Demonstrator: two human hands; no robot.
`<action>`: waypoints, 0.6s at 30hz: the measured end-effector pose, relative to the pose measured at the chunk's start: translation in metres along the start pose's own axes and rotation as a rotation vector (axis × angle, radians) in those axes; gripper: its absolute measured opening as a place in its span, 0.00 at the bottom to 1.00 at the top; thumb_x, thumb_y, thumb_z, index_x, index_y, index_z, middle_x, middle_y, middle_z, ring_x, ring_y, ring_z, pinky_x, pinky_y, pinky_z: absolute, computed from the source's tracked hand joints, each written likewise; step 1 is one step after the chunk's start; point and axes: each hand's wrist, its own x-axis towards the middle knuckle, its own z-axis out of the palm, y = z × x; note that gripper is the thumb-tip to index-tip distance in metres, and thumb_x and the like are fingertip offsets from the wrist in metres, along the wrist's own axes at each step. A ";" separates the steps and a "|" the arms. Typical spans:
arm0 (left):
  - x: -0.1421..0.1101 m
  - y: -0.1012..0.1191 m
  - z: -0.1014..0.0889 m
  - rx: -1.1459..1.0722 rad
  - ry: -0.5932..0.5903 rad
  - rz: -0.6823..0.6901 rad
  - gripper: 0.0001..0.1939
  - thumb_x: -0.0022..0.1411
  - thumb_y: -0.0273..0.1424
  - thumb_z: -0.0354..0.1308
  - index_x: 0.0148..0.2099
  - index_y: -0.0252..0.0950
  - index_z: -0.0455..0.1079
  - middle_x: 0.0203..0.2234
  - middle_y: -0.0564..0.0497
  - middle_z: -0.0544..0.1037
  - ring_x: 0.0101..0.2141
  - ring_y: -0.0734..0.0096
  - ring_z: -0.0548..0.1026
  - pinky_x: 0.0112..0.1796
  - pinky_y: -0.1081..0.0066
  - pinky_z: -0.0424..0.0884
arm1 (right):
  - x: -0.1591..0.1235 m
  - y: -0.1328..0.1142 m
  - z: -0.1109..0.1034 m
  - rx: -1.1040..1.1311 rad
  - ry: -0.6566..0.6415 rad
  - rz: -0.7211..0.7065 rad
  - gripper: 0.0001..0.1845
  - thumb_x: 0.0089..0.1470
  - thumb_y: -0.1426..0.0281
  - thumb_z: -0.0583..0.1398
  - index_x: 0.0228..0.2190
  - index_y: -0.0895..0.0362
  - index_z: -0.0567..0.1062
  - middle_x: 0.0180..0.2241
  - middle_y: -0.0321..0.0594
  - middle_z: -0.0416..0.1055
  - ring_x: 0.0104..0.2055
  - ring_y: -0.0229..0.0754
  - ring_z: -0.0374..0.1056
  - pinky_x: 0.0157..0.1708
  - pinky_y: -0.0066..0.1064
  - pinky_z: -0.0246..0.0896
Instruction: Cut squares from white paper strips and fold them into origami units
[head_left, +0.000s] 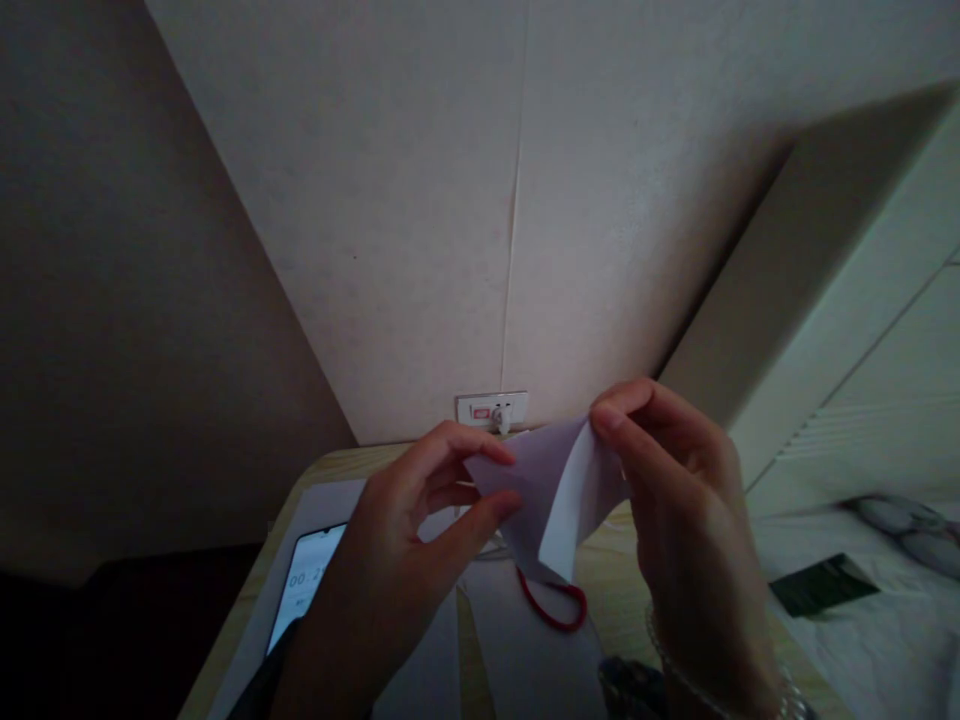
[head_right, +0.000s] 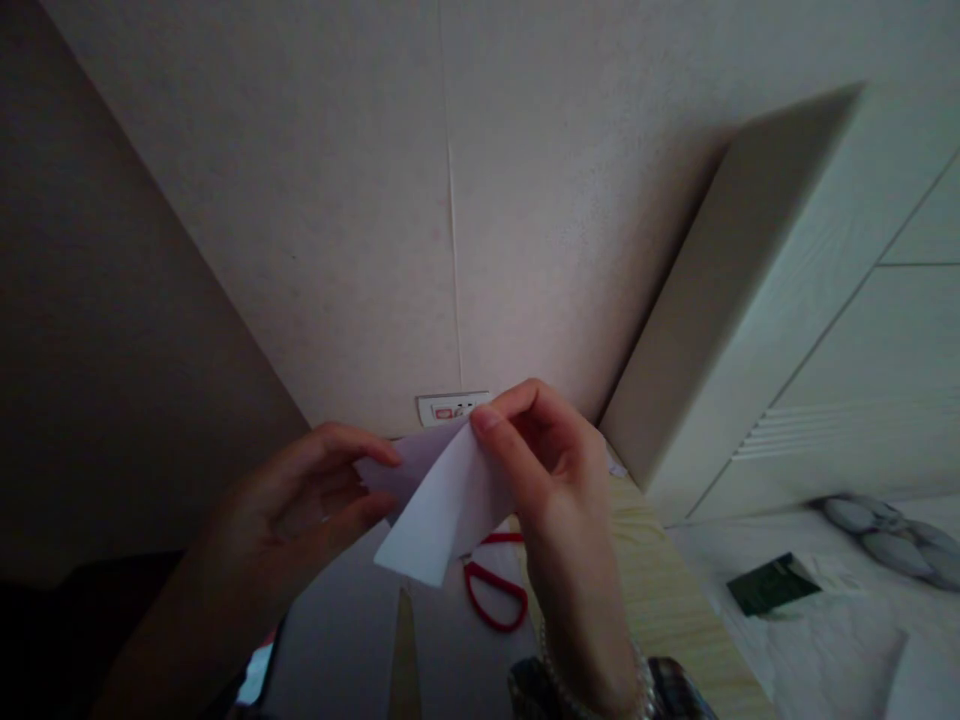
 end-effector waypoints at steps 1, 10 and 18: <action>0.000 0.000 0.001 -0.013 -0.001 -0.006 0.10 0.55 0.22 0.65 0.34 0.45 0.78 0.30 0.57 0.84 0.30 0.71 0.82 0.33 0.76 0.78 | 0.000 0.001 0.000 0.000 0.014 0.003 0.11 0.57 0.67 0.65 0.24 0.52 0.73 0.20 0.31 0.64 0.20 0.34 0.57 0.17 0.26 0.50; -0.005 0.007 0.003 0.052 0.142 0.085 0.06 0.63 0.30 0.63 0.37 0.47 0.80 0.37 0.56 0.84 0.37 0.69 0.82 0.38 0.76 0.79 | -0.001 0.004 0.000 -0.145 0.060 -0.071 0.12 0.61 0.63 0.64 0.26 0.51 0.72 0.22 0.33 0.64 0.19 0.36 0.56 0.15 0.29 0.46; -0.013 0.001 0.002 0.306 -0.024 0.161 0.09 0.57 0.32 0.70 0.39 0.46 0.75 0.59 0.52 0.75 0.53 0.55 0.77 0.49 0.60 0.77 | -0.006 0.004 0.001 -0.231 0.070 -0.179 0.12 0.61 0.65 0.65 0.26 0.51 0.73 0.24 0.32 0.67 0.21 0.36 0.58 0.17 0.31 0.47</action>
